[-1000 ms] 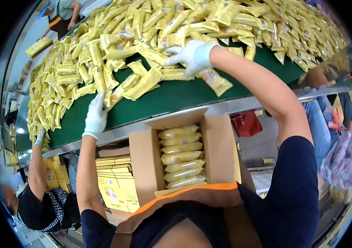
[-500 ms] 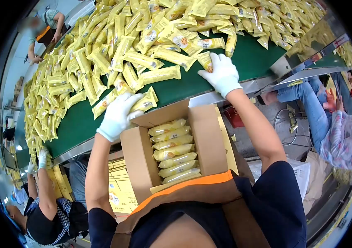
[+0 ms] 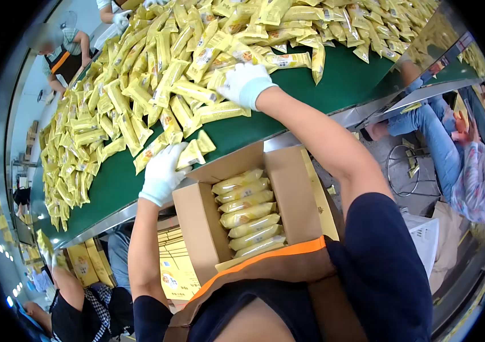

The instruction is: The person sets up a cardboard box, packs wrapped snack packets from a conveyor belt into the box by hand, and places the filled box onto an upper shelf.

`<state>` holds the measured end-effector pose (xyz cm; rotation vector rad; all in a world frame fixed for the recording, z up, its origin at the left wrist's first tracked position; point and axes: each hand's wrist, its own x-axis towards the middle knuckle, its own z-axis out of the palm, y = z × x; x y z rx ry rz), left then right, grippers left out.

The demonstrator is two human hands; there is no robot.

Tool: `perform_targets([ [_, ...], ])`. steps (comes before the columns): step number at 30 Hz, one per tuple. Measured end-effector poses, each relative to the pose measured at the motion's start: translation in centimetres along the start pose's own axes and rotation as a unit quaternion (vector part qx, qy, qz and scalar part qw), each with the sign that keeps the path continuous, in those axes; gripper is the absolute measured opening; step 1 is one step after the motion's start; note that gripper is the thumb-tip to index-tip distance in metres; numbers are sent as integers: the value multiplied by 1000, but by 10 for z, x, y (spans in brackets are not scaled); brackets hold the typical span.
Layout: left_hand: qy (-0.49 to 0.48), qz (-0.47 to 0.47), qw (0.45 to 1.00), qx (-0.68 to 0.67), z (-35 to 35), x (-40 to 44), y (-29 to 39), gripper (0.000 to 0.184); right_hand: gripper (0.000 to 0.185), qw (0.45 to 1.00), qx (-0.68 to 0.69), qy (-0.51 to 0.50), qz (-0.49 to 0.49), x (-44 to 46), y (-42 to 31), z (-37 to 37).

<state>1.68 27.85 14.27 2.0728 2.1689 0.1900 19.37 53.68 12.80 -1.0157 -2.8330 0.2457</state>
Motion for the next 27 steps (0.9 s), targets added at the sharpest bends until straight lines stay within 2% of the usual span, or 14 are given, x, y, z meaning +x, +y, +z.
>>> perform_targets([
  [2, 47, -39, 998, -9, 11, -11, -10, 54, 54, 999, 45, -4, -24, -19, 5, -1],
  [3, 50, -62, 996, 28, 11, -16, -17, 53, 54, 995, 55, -75, -20, -28, 8, -16],
  [5, 58, -71, 991, 95, 5, -25, -22, 54, 54, 988, 94, -107, -53, -54, 24, -29],
  [7, 61, -86, 991, 83, 15, -28, -30, 56, 63, 983, -47, 98, -146, -88, 41, -28],
  [8, 66, -83, 991, 76, 17, -29, -30, 57, 70, 979, -71, 143, -128, -103, 47, -25],
  [11, 60, -62, 995, 57, 14, -31, -25, 60, 72, 999, -42, 16, -16, -110, 70, -17],
  [14, 54, -53, 996, 38, 12, -36, -27, 62, 73, 979, 136, -151, 13, -79, 54, -60],
  [15, 45, -54, 997, 29, 10, -37, -28, 61, 76, 983, 141, -88, -82, -69, 51, -58],
  [17, 23, -55, 998, 10, 7, -35, -29, 60, 76, 975, 156, -61, -145, -42, 26, -70],
  [19, 60, -49, 997, 8, 6, -36, -28, 58, 80, 938, 296, -100, -153, 4, 30, -65],
  [20, 83, -54, 995, 3, 9, -35, -28, 58, 83, 873, 418, -239, -79, 16, 28, -70],
  [22, 157, -48, 986, 14, 18, -31, -26, 54, 80, 918, 303, -244, -75, 28, 26, -56],
  [25, 145, -59, 987, 25, 21, -23, -16, 54, 71, 941, 138, -290, -105, 4, 8, -53],
  [27, 94, -95, 987, 89, 18, -21, -1, 55, 66, 977, 61, -161, -128, -20, 10, -36],
])
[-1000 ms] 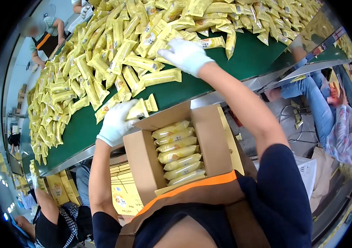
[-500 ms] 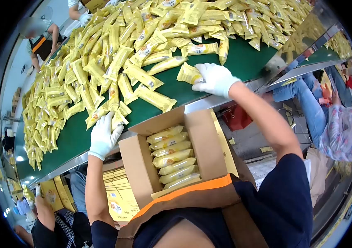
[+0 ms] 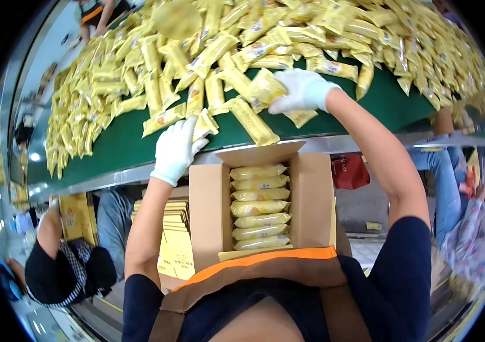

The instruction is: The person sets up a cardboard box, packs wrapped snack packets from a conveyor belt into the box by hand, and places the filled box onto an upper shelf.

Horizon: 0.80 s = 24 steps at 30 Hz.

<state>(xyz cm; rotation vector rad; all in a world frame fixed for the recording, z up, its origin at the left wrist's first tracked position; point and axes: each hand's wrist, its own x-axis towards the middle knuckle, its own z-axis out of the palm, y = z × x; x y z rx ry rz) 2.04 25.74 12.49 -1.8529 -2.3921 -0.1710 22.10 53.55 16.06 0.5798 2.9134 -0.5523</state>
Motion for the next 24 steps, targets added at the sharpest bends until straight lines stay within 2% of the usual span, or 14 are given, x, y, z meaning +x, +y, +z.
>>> perform_targets([
  [2, 5, 0, 1000, 16, 0, -6, 0, 62, 65, 999, -38, 12, 26, -18, -10, -5],
  [3, 1, -2, 1000, 19, -5, -6, 3, 63, 64, 982, -128, 128, -49, -33, 4, 9],
  [4, -5, 4, 1000, 16, -5, -6, 7, 64, 64, 959, -206, 183, -58, -52, -3, 3],
  [6, 31, 32, 998, -35, 9, -11, -2, 65, 70, 966, -171, 191, -38, -76, 9, 14],
  [8, 21, 54, 998, -38, 9, -14, -7, 70, 77, 974, -143, 176, 16, -91, 25, 34],
  [9, -4, 28, 998, -56, 5, -13, -5, 71, 89, 985, -73, 125, 91, -92, 29, 28],
  [12, -52, -22, 993, -101, 2, -16, -9, 73, 91, 986, -59, 48, 151, -92, 30, 15],
  [14, -57, -38, 991, -116, 3, -17, -11, 74, 89, 993, 4, -22, 120, -79, 37, -12],
  [16, -8, -7, 994, -108, 1, -18, -8, 75, 86, 995, 9, 20, 101, -59, 51, -40],
  [19, -53, -15, 993, -107, -15, -16, 1, 76, 87, 981, 140, 3, 137, -34, 106, -45],
  [21, -37, -5, 990, -138, -25, -22, -20, 82, 88, 981, 129, -23, 141, -23, 112, -39],
  [22, -41, -7, 988, -150, -35, -21, -31, 83, 91, 987, 61, -49, 139, -27, 92, -45],
  [24, -26, 7, 997, -67, -41, -17, -73, 85, 96, 981, -77, -118, 133, -35, 55, -53],
])
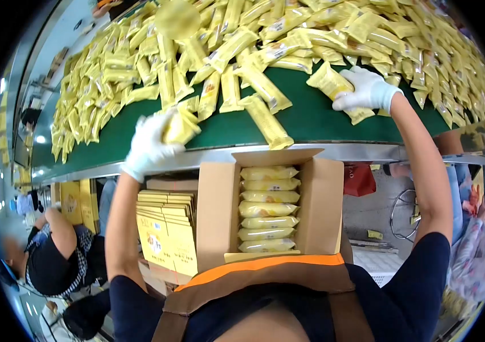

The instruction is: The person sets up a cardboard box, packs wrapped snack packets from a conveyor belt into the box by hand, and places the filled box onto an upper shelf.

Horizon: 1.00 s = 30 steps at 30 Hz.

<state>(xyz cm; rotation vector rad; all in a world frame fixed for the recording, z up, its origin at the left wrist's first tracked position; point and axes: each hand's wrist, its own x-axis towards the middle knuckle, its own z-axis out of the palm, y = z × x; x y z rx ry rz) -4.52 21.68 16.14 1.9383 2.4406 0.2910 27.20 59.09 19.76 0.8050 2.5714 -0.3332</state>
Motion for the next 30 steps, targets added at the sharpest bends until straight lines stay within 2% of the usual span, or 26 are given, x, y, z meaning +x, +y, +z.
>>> perform_targets([
  [1, -34, -68, 997, -14, -6, 9, -10, 83, 97, 999, 1, -20, 30, -10, -17, -1],
  [4, -114, -136, 974, -140, 2, 37, -39, 88, 93, 993, 37, 105, -30, 2, 12, 41],
  [5, -122, -114, 951, -260, 14, 38, -43, 90, 93, 991, 28, 123, -37, 1, 14, 50],
  [6, -109, -74, 984, -117, 16, 33, -40, 86, 94, 996, 25, 75, -29, -8, 0, 38],
  [8, -81, -45, 995, 24, 10, 18, -9, 84, 93, 995, 37, 87, -39, -20, -6, 34],
  [9, -20, -24, 999, 32, 21, 5, -3, 82, 90, 987, -20, 148, -61, -30, -14, 34],
  [11, 45, -45, 998, 10, 34, -4, -1, 81, 84, 953, -96, 264, -112, -35, -15, 46],
  [12, 66, -52, 996, -7, 37, -3, -3, 81, 84, 972, -85, 202, -85, -30, -18, 52],
  [13, 95, -36, 994, 46, 40, -1, -6, 81, 84, 975, -61, 201, -68, -27, -16, 64],
  [14, 82, -25, 994, 67, 40, 2, -11, 86, 84, 978, -37, 201, -51, -25, -15, 72],
  [16, -63, -57, 996, 28, 26, 13, -8, 94, 83, 979, -25, 193, -56, -29, -18, 67],
  [19, -125, -84, 984, 93, 9, 15, 15, 104, 81, 974, -13, 217, -63, -32, -16, 75],
  [20, -100, -103, 987, 66, 15, 8, 14, 108, 81, 974, -11, 219, -59, -32, -16, 76],
  [22, -11, -127, 986, -103, 28, -8, 4, 110, 80, 973, -7, 225, -52, -30, -16, 79],
  [23, 25, -158, 933, -323, 32, -8, 2, 109, 80, 971, -4, 233, -51, -31, -17, 80],
  [24, -1, -238, 864, -444, 8, 0, 19, 109, 80, 970, -5, 238, -47, -30, -17, 81],
  [26, 70, -130, 852, -502, -11, 26, 47, 111, 79, 969, -12, 244, -44, -28, -17, 83],
  [28, -12, -109, 876, -469, -25, 64, 81, 111, 79, 968, -7, 244, -52, -28, -16, 84],
  [30, -71, -80, 930, -352, 3, 95, 78, 115, 78, 968, -3, 246, -56, -28, -16, 83],
])
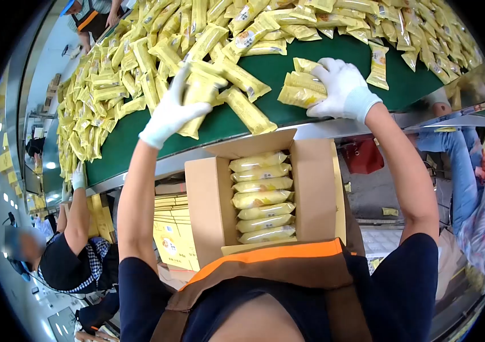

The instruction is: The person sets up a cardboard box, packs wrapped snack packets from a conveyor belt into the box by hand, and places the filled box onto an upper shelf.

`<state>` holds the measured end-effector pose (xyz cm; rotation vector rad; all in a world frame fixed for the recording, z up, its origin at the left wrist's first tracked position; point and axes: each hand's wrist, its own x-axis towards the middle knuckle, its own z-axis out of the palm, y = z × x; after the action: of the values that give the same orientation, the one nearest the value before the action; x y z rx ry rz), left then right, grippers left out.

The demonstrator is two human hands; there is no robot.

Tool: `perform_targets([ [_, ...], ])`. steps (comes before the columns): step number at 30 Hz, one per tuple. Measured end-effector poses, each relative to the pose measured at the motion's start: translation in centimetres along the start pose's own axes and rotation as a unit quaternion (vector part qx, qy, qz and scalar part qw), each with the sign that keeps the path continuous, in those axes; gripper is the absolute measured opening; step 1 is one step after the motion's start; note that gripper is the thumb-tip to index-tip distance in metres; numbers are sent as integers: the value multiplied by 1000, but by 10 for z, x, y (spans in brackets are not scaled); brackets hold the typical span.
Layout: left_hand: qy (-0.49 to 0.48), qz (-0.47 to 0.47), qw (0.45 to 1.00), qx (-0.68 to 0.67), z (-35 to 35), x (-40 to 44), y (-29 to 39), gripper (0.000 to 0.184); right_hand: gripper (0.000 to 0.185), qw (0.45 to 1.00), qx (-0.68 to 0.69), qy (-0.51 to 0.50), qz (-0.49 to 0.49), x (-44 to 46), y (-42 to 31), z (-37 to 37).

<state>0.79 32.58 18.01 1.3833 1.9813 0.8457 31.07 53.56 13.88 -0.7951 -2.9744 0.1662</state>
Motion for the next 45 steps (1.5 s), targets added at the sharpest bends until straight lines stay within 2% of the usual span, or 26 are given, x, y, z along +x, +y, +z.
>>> perform_targets([
  [3, -66, -33, 997, 16, -4, 7, -28, 118, 77, 1000, -7, 25, -2, -6, 1, 1],
  [4, -91, -39, 993, 66, -12, -2, -38, 116, 77, 1000, -4, 28, -4, -8, 0, 3],
  [6, -96, -62, 988, 100, -32, -27, -60, 115, 76, 1000, 1, 28, -8, -5, 1, 1],
  [9, -79, -104, 988, -88, -60, -61, -58, 113, 74, 999, 3, 49, -16, -6, 2, 4],
  [10, -57, -87, 984, -142, -66, -66, -51, 109, 74, 999, 12, 46, -14, -6, 1, 7],
  [13, 12, -133, 977, -168, -71, -52, -37, 102, 75, 999, 25, 45, -13, -7, 4, 9],
  [17, 0, -137, 989, -53, -33, -39, -78, 109, 76, 999, 25, -35, 17, -1, 1, -6],
  [18, 34, -104, 992, 69, -25, -44, -88, 108, 76, 1000, 8, 16, 0, -2, -1, -12],
  [19, 44, -35, 967, 247, -14, -55, -74, 107, 76, 997, -11, 67, -19, -3, -2, -20],
  [20, 53, 33, 908, 415, -1, -65, -61, 107, 77, 992, -31, 117, -41, -2, -2, -26],
  [21, 104, 42, 906, 408, 12, -69, -59, 107, 77, 984, -34, 166, -52, 2, -1, -28],
  [22, 112, 8, 918, 380, 16, -76, -55, 109, 78, 988, -48, 145, -33, 7, 3, -24],
  [24, 135, -46, 937, 318, 18, -76, -42, 113, 81, 997, -79, 6, 17, 16, 4, -6],
  [26, 172, -23, 916, 362, 18, -75, -56, 122, 90, 999, -38, 6, 28, 14, 7, 3],
  [28, 109, -88, 902, 407, 14, -68, -58, 127, 98, 1000, -23, -8, 3, 7, 0, -7],
  [30, 65, -95, 874, 473, 16, -63, -52, 125, 104, 999, -48, -21, -8, 0, 0, -4],
  [33, 82, -23, 858, 507, 23, -66, -45, 122, 102, 999, -24, -33, 2, 6, 2, -1],
  [36, 36, -106, 912, 395, 21, -61, -52, 127, 95, 997, 64, -26, 17, 17, 10, 0],
  [37, 23, -117, 925, 360, 19, -60, -51, 127, 92, 962, 269, -33, 28, 10, -1, -20],
  [38, 10, -133, 922, 364, 18, -60, -47, 125, 90, 885, 463, -36, 38, 2, -13, -41],
  [39, 1, -135, 917, 375, 18, -60, -45, 124, 71, 771, 613, -144, 90, -18, 11, -55],
  [40, -10, -137, 911, 388, 17, -60, -45, 123, 72, 720, 671, -171, 51, -32, -12, -82],
  [41, 1, -128, 923, 363, 16, -63, -47, 122, 73, 759, 626, -170, -53, -45, -49, -108],
  [43, 27, -103, 943, 315, 10, -65, -52, 121, 78, 899, 345, -69, -261, -60, -106, -121],
  [44, 86, -73, 959, 261, 6, -67, -60, 118, 77, 943, 128, -91, -294, -61, -135, -119],
  [45, 144, -23, 964, 222, 2, -70, -56, 117, 79, 944, 10, -93, -317, -70, -151, -103],
])
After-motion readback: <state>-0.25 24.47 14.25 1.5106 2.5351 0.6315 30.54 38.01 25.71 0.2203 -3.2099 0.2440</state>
